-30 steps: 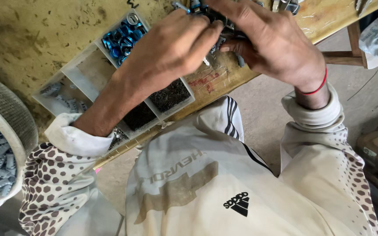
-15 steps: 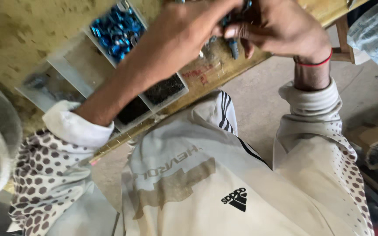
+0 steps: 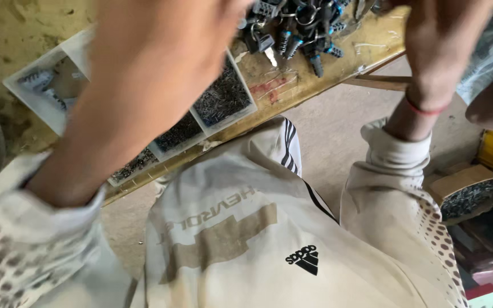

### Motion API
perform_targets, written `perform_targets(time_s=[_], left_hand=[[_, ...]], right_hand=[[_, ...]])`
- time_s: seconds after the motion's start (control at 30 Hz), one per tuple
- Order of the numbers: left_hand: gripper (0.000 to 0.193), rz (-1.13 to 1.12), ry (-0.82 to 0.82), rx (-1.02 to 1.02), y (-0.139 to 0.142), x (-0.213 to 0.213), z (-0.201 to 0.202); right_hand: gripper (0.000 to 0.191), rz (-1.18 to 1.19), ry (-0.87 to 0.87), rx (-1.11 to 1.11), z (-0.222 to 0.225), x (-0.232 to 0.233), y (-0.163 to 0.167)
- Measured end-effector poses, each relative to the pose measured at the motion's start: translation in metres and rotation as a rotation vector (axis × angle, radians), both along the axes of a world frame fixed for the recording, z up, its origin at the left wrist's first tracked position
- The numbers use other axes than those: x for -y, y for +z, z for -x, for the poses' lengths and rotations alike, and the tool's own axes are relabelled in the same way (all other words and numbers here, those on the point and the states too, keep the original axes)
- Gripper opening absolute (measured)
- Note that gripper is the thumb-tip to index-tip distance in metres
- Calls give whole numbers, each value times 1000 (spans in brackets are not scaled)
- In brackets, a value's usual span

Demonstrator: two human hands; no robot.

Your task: The person sits at a workbench and assembles small metal fittings by hand. They pick components from a compartment tray, press a blue insert into a metal body, and place completed assemblies onto a pile on the bench, repeating the cycle.

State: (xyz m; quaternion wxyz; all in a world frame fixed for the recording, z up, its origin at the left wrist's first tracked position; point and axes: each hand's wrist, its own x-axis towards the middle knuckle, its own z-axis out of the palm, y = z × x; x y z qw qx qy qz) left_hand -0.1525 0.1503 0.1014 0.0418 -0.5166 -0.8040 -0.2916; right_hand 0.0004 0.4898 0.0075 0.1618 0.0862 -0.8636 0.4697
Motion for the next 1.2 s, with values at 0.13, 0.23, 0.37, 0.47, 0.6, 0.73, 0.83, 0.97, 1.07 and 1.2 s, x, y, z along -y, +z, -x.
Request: perform_targets(time_s=[0.13, 0.23, 0.37, 0.47, 0.6, 0.73, 0.83, 0.97, 1.07, 1.2], left_hand=[[14, -21, 331, 126, 15, 84, -41], [6, -46, 577, 422, 20, 115, -81], [14, 206, 798, 473, 6, 133, -129], [19, 386, 895, 485, -24, 150, -138], [12, 277, 804, 376, -45, 170, -148], [9, 178, 794, 447, -47, 176, -144], [14, 198, 778, 439, -52, 174, -141], [10, 218, 755, 379, -56, 176, -145], [9, 227, 720, 399, -58, 178, -145], [15, 98, 754, 427, -55, 179, -150]], right_hand=[[19, 345, -98, 70, -23, 43, 37], [32, 224, 192, 334, -10, 104, 68], [20, -128, 645, 227, 38, 217, 54], [33, -458, 557, 102, 55, 252, 34], [35, -536, 589, 97, 48, 256, 26], [31, -659, 537, 133, 45, 262, 30], [31, -704, 519, 158, 46, 267, 34], [27, -706, 512, 241, 42, 264, 39], [34, -711, 519, 176, 41, 263, 40], [24, -601, 488, 221, 43, 267, 38]])
